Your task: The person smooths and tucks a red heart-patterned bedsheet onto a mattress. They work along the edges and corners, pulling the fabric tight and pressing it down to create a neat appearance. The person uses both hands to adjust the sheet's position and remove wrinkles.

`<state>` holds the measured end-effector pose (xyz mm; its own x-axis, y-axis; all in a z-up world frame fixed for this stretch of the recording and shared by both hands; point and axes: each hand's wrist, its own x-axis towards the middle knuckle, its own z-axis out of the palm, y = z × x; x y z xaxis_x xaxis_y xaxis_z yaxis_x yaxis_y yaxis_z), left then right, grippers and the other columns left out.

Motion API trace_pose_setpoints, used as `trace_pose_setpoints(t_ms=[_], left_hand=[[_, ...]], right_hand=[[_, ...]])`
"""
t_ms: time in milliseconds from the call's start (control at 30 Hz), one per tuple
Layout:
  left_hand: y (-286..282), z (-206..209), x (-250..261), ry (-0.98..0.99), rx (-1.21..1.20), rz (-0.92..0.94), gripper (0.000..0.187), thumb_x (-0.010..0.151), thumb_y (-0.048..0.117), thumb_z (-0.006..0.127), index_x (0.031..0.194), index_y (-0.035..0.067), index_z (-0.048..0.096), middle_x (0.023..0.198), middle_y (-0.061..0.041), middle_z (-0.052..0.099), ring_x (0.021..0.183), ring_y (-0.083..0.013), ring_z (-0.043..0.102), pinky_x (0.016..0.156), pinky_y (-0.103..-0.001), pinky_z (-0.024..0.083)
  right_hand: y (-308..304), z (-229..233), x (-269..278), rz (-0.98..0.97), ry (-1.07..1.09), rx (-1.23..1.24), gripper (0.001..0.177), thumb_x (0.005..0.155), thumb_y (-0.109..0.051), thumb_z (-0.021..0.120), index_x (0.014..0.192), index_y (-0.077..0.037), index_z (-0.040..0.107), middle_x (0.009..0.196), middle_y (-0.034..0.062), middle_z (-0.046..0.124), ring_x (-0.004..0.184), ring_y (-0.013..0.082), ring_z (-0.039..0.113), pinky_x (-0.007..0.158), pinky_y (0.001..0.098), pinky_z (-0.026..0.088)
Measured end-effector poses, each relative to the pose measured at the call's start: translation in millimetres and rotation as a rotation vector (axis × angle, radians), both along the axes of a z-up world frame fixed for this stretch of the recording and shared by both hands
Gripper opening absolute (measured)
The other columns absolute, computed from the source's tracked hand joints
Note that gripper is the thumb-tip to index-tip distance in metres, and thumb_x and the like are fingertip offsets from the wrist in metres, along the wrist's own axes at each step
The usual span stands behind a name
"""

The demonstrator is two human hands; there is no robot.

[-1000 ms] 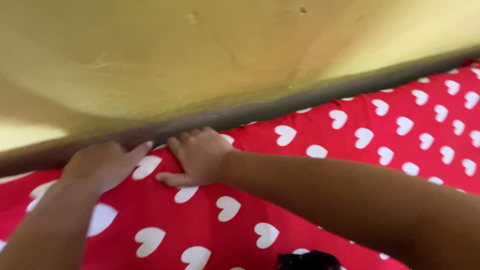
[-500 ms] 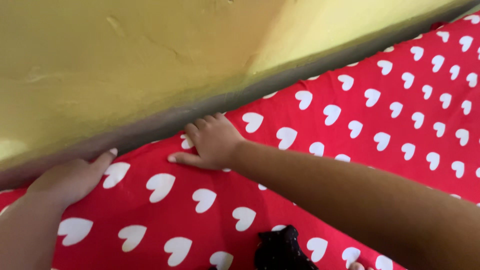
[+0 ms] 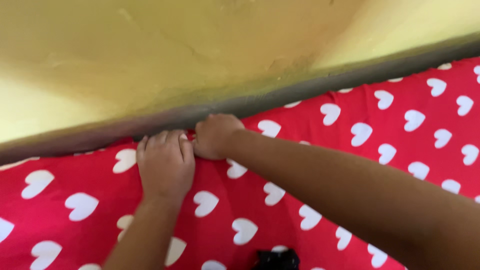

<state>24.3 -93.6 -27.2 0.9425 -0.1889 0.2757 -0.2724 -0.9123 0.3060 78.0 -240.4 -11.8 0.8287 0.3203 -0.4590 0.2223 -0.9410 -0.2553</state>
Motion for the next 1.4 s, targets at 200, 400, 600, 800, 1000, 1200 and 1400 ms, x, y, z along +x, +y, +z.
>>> trace_pose_setpoints(t_ms=[200,400,600,800,1000,1200,1400], left_hand=[[-24,3,19,0.166,0.272,0.178,0.047,0.100,0.051,0.049,0.096,0.014,0.078,0.096,-0.006,0.077,0.099,-0.0253,0.066,0.097,-0.048,0.036],[-22,-13,21,0.283,0.305,0.260,0.042,0.104,0.044,0.047,0.096,0.017,0.079,0.101,0.000,0.078,0.107,-0.0210,0.066,0.103,-0.047,0.036],[-21,-20,18,0.241,0.402,0.227,0.042,0.108,0.041,0.043,0.109,0.020,0.079,0.111,-0.003,0.077,0.113,-0.0276,0.065,0.108,-0.053,0.036],[-92,-3,14,0.267,0.295,-0.031,0.048,0.100,0.048,0.046,0.120,0.012,0.070,0.118,-0.013,0.071,0.111,-0.0327,0.065,0.100,-0.059,0.041],[-133,23,4,0.349,0.325,-0.027,0.047,0.100,0.049,0.047,0.109,0.010,0.071,0.107,-0.011,0.074,0.107,-0.0321,0.068,0.096,-0.052,0.047],[-141,43,32,0.726,0.392,0.066,0.067,0.103,0.062,0.031,0.117,0.013,0.075,0.119,-0.015,0.074,0.117,-0.0346,0.067,0.104,-0.053,0.044],[-144,37,50,0.866,0.358,0.117,0.073,0.103,0.064,0.029,0.114,0.009,0.077,0.121,-0.020,0.073,0.116,-0.0393,0.068,0.099,-0.051,0.052]], right_hand=[[-37,-25,8,0.042,0.005,0.458,0.046,0.098,-0.038,0.043,0.126,-0.004,0.056,0.101,0.0256,0.075,0.099,0.0434,0.069,0.089,0.0548,0.051],[-66,-31,-34,0.190,-0.416,0.404,0.053,0.102,-0.050,0.041,0.125,-0.009,0.066,0.116,0.0168,0.070,0.110,0.0363,0.068,0.096,0.0494,0.051],[-125,2,-42,0.213,-0.510,0.122,0.088,0.096,-0.074,0.036,0.133,0.002,0.063,0.112,0.0241,0.069,0.106,0.0376,0.066,0.097,0.0468,0.049],[-171,20,-25,0.054,-0.100,-0.036,0.088,0.097,-0.077,0.035,0.106,0.001,0.074,0.114,0.0225,0.071,0.110,0.0361,0.069,0.098,0.0465,0.053],[-179,-14,-41,-0.019,-0.465,0.122,0.074,0.092,-0.068,0.038,0.089,-0.006,0.079,0.108,0.0208,0.070,0.106,0.0364,0.064,0.088,0.0512,0.044],[-184,-2,-40,-0.002,-0.435,0.133,0.082,0.091,-0.076,0.038,0.090,-0.003,0.076,0.091,0.0207,0.073,0.094,0.0357,0.067,0.085,0.0486,0.045],[-174,28,-22,-0.039,-0.086,-0.014,0.082,0.091,-0.073,0.036,0.062,-0.006,0.071,0.063,0.0160,0.068,0.068,0.0340,0.070,0.078,0.0481,0.052]])
